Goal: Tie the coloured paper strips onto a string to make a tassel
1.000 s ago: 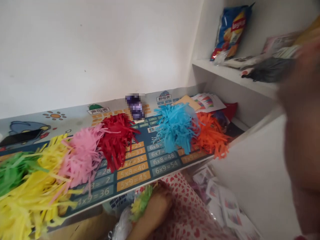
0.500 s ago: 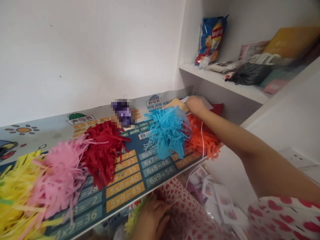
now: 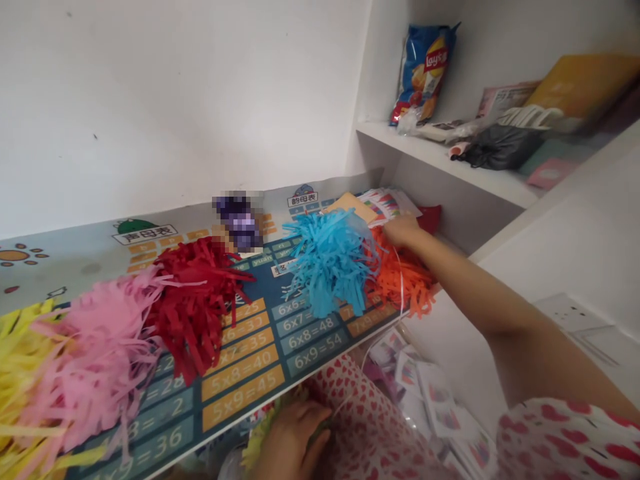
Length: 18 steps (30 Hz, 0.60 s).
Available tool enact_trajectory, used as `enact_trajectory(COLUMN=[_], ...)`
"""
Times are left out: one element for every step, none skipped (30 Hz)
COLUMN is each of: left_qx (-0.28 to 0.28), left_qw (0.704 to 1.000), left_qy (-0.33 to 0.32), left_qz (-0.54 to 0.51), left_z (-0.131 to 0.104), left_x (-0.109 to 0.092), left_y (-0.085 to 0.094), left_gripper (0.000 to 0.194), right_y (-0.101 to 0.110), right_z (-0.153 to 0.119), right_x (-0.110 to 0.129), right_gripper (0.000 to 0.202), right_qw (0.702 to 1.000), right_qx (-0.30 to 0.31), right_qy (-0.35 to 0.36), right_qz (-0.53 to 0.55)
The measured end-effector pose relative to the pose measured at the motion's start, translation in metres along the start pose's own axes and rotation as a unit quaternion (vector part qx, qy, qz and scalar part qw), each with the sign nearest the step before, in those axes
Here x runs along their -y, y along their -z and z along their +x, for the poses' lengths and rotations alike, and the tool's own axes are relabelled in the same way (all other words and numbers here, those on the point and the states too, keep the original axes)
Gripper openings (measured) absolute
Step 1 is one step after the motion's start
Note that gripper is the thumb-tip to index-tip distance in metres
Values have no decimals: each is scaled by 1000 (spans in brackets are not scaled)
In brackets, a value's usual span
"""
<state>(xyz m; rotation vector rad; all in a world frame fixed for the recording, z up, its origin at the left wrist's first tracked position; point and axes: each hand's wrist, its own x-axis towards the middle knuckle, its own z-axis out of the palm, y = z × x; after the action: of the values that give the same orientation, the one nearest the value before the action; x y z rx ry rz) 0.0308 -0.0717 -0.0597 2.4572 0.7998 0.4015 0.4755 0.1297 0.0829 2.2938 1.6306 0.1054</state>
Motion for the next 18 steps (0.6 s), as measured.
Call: enact_trajectory(left_qx=[4, 7, 9, 9, 9, 7, 3, -1, -5, -8, -10, -12, -13, -13, -11, -7, 0, 5], left_qw=[1000, 1000, 1000, 1000, 1000, 1000, 1000, 1000, 1000, 1000, 1000, 1000, 1000, 999, 999, 999, 998, 996], left_qy=[0, 0, -1, -2, -4, -5, -5, -3, -1, 0, 2, 3, 4, 3, 4, 6, 7, 10], left_qz=[1, 2, 3, 2, 1, 0, -1, -3, -5, -9, -13, -18, -23, -29, -37, -48, -64, -84], left_z=[0, 0, 0, 0, 0, 0, 0, 0, 0, -1, -1, 0, 0, 2, 4, 8, 13, 20], left_x=[-1, -1, -2, -2, -3, -3, -3, -2, -2, -2, -2, -2, -4, -6, -9, -12, -16, -20], left_y=[0, 0, 0, 1, 2, 2, 3, 3, 2, 2, 1, 2, 3, 5, 10, 17, 25, 35], left_gripper=[26, 26, 27, 27, 27, 27, 27, 27, 27, 27, 27, 26, 26, 25, 25, 24, 23, 23], right_y=[-1, -3, -3, -4, -3, -2, 0, 3, 7, 10, 14, 16, 19, 20, 20, 19, 18, 17], right_z=[-2, -4, -6, -7, -9, -11, -13, -15, -18, -22, -26, -29, -33, -35, -37, -37, -36, -33], right_x=[2, 3, 4, 4, 3, 1, -1, -5, -9, -13, -18, -23, -27, -31, -35, -37, -39, -40], right_gripper=[27, 26, 26, 25, 23, 21, 21, 22, 24, 27, 30, 32, 33, 33, 31, 28, 25, 23], right_qw=[1000, 1000, 1000, 1000, 1000, 1000, 1000, 1000, 999, 997, 995, 989, 979, 963, 938, 905, 869, 835], right_qx=[11, 19, 23, 24, 22, 16, 6, -8, -23, -38, -63, -101, -151, -212, -275, -332, -371, -388], right_qy=[0, 0, 0, 0, -2, -5, -12, -24, -39, -57, -77, -100, -124, -148, -169, -184, -186, -180], right_qz=[-7, -12, -14, -12, -8, -3, 4, 11, 17, 19, 22, 32, 51, 81, 126, 193, 271, 347])
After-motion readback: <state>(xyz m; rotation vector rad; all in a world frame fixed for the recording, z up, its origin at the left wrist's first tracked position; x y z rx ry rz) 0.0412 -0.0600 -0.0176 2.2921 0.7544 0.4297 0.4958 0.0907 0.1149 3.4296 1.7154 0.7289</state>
